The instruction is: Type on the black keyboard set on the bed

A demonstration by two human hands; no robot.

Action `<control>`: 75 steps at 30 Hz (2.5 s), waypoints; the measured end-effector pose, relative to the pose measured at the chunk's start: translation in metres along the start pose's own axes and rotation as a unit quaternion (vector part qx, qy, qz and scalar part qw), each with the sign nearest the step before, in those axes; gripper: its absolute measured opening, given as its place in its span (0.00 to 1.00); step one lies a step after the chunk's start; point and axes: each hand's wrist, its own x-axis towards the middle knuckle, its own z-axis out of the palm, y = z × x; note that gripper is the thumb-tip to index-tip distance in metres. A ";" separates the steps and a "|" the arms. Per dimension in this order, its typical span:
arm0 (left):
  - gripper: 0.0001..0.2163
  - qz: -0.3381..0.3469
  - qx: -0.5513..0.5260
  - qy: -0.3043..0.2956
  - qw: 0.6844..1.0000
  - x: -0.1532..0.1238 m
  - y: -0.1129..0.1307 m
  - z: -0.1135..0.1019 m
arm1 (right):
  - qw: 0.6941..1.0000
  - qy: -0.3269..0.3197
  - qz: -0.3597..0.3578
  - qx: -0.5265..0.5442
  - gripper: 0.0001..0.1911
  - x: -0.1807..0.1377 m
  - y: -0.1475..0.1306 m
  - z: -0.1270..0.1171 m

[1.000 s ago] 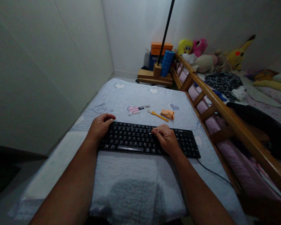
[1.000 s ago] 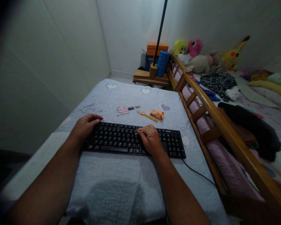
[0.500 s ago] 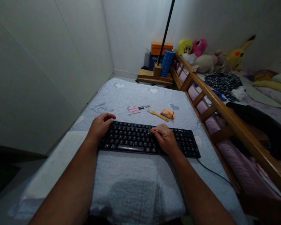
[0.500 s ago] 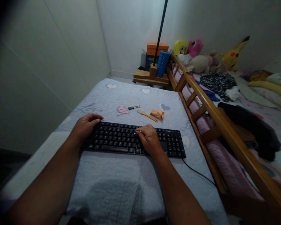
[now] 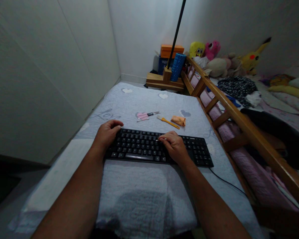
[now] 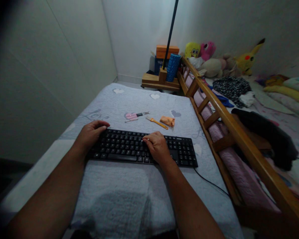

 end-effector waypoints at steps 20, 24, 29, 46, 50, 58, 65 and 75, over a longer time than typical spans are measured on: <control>0.13 0.013 0.001 -0.002 1.000 0.002 -0.007 0.000 | 1.000 -0.005 -0.004 -0.027 0.09 0.003 0.002 0.002; 0.12 0.011 0.002 0.001 1.000 0.001 -0.005 0.000 | 1.000 -0.013 -0.004 -0.025 0.09 0.002 -0.002 0.001; 0.12 0.009 -0.008 -0.002 1.000 0.002 -0.006 0.000 | 0.999 0.002 -0.001 -0.033 0.08 0.004 0.001 0.003; 0.13 0.007 -0.006 -0.002 1.000 0.000 -0.003 0.000 | 0.998 0.033 0.024 -0.042 0.10 0.005 0.010 0.001; 0.13 0.000 -0.005 -0.003 1.000 0.001 -0.002 0.000 | 0.998 0.036 0.031 -0.043 0.10 0.004 0.012 -0.002; 0.13 0.004 0.012 -0.005 1.000 0.001 -0.002 -0.001 | 0.999 0.020 0.015 -0.041 0.08 0.005 0.006 0.002; 0.12 0.005 0.010 0.000 1.000 0.001 -0.002 0.000 | 0.999 0.009 0.016 -0.036 0.09 0.006 0.005 0.005; 0.13 0.003 0.005 -0.002 1.000 0.000 -0.002 0.000 | 0.998 0.030 0.030 -0.049 0.10 0.003 0.012 -0.004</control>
